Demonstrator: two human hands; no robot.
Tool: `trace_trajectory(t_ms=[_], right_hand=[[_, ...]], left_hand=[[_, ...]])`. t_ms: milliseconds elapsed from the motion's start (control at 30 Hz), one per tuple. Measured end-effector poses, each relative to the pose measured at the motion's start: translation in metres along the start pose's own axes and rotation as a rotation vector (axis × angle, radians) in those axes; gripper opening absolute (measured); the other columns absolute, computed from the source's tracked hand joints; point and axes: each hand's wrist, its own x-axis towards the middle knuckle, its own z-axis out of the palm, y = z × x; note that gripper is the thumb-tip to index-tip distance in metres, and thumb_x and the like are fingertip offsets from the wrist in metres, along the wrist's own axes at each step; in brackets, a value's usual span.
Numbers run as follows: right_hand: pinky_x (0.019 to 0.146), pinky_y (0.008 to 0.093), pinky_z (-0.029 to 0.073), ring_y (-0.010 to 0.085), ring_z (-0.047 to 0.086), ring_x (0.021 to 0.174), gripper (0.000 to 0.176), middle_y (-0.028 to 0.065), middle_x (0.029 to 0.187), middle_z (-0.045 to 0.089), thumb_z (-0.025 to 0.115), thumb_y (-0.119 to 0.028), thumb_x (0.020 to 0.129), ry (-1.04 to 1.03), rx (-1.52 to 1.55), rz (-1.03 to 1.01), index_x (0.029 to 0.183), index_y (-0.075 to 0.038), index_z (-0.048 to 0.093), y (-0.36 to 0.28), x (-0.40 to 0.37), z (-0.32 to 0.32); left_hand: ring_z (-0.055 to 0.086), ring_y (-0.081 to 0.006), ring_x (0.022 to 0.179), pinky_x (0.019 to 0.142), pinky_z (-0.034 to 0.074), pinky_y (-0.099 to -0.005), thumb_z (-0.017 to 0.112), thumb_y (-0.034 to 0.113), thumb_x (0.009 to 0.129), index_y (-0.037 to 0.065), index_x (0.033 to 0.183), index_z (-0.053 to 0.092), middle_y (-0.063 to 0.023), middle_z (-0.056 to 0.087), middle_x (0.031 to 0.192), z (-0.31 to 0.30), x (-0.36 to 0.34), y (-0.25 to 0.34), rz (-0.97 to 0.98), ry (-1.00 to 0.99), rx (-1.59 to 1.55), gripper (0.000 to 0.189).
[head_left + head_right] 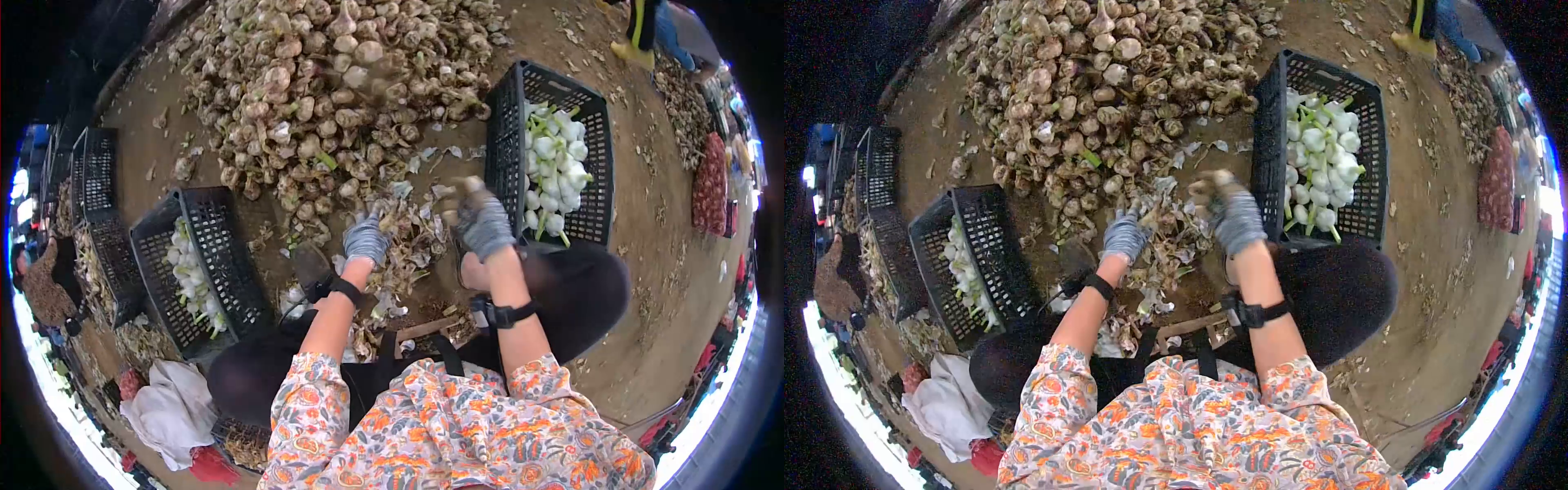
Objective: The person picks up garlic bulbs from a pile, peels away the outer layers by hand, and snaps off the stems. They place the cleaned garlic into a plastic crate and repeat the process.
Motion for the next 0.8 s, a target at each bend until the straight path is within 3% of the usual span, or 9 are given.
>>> trace_trajectory(t_ms=[100, 133, 300, 400, 467, 500, 633, 767, 800], right_hand=[[0.058, 0.0292, 0.049, 0.0194, 0.058, 0.071, 0.027, 0.0102, 0.092, 0.061, 0.052, -0.022, 0.087, 0.091, -0.912, -0.184, 0.106, -0.004, 0.056, 0.043, 0.077, -0.015], [0.06, 0.0294, 0.05, 0.0197, 0.059, 0.073, 0.025, 0.0089, 0.093, 0.061, 0.054, -0.019, 0.086, 0.172, -0.629, 0.056, 0.105, -0.004, 0.057, 0.046, 0.077, 0.0], [0.076, 0.0398, 0.046, 0.0368, 0.057, 0.085, 0.032, 0.0227, 0.093, 0.06, 0.059, -0.026, 0.075, 0.08, -1.4, -0.316, 0.097, -0.003, 0.061, 0.094, 0.152, -0.014], [0.075, 0.0391, 0.046, 0.0327, 0.059, 0.086, 0.037, 0.0215, 0.093, 0.062, 0.061, -0.033, 0.075, 0.201, -1.824, -0.135, 0.098, -0.003, 0.062, 0.108, 0.164, 0.021], [0.077, 0.0416, 0.045, 0.0365, 0.058, 0.089, 0.045, 0.0251, 0.094, 0.059, 0.061, -0.04, 0.073, 0.113, -1.713, -0.176, 0.095, -0.001, 0.062, 0.131, 0.18, 0.021], [0.078, 0.0412, 0.045, 0.0361, 0.058, 0.09, 0.045, 0.0253, 0.094, 0.059, 0.06, -0.04, 0.073, 0.132, -1.848, -0.058, 0.095, 0.0, 0.061, 0.139, 0.18, 0.038], [0.081, 0.0412, 0.045, 0.0315, 0.054, 0.1, 0.041, 0.0202, 0.109, 0.054, 0.06, -0.034, 0.074, 0.15, -2.05, 0.023, 0.104, -0.005, 0.058, 0.17, 0.159, 0.074], [0.057, 0.0408, 0.047, 0.0304, 0.06, 0.068, 0.014, 0.0156, 0.075, 0.062, 0.054, -0.019, 0.072, 0.279, -2.054, -0.819, 0.075, -0.009, 0.064, 0.214, 0.177, 0.02], [0.053, 0.042, 0.046, 0.0316, 0.06, 0.062, 0.018, 0.0172, 0.068, 0.061, 0.053, -0.02, 0.073, 0.086, -1.956, -0.604, 0.073, -0.007, 0.064, 0.2, 0.167, 0.022]], left_hand=[[0.04, -0.0346, 0.119, 0.097, 0.034, -0.0419, 0.059, 0.044, 0.076, 0.02, 0.136, 0.029, -0.0172, 0.031, 0.137, -0.006, 0.034, 0.007, -0.084, -0.291, -0.195, 0.07], [0.042, -0.0338, 0.117, 0.097, 0.035, -0.0418, 0.056, 0.048, 0.077, 0.022, 0.135, 0.03, -0.015, 0.031, 0.138, 0.013, 0.045, 0.007, -0.055, -0.234, -0.12, 0.069], [0.055, -0.0286, 0.103, 0.079, 0.046, -0.0352, 0.05, 0.029, 0.081, 0.014, 0.128, 0.041, -0.013, 0.047, 0.126, 0.078, 0.013, 0.006, 0.155, -0.281, -0.001, 0.05], [0.06, -0.0207, 0.09, 0.074, 0.047, -0.0355, 0.044, 0.022, 0.082, 0.012, 0.117, 0.053, -0.0077, 0.062, 0.1, 0.102, -0.058, 0.019, 0.337, 0.07, 0.083, 0.036], [0.058, -0.0236, 0.083, 0.075, 0.046, -0.0353, 0.048, 0.024, 0.082, 0.01, 0.111, 0.056, -0.0101, 0.062, 0.099, 0.097, -0.08, 0.031, 0.249, -0.562, -0.129, 0.034], [0.058, -0.0236, 0.083, 0.075, 0.046, -0.0353, 0.048, 0.024, 0.082, 0.01, 0.111, 0.056, -0.0101, 0.062, 0.099, 0.09, -0.079, 0.027, 0.243, -0.563, -0.125, 0.034], [0.059, -0.029, 0.083, 0.076, 0.046, -0.0391, 0.051, 0.022, 0.08, 0.005, 0.102, 0.059, -0.0155, 0.062, 0.094, 0.053, -0.06, -0.009, -0.253, -0.338, -0.433, 0.03], [0.052, -0.037, 0.099, 0.087, 0.04, -0.042, 0.054, 0.029, 0.078, 0.002, 0.111, 0.053, -0.0213, 0.056, 0.106, 0.036, -0.02, -0.048, -0.429, 0.29, -0.504, 0.043], [0.045, -0.0325, 0.109, 0.092, 0.036, -0.0392, 0.059, 0.024, 0.074, 0.0, 0.121, 0.041, -0.018, 0.047, 0.12, 0.025, -0.015, -0.049, -0.446, 0.338, -0.541, 0.056]])
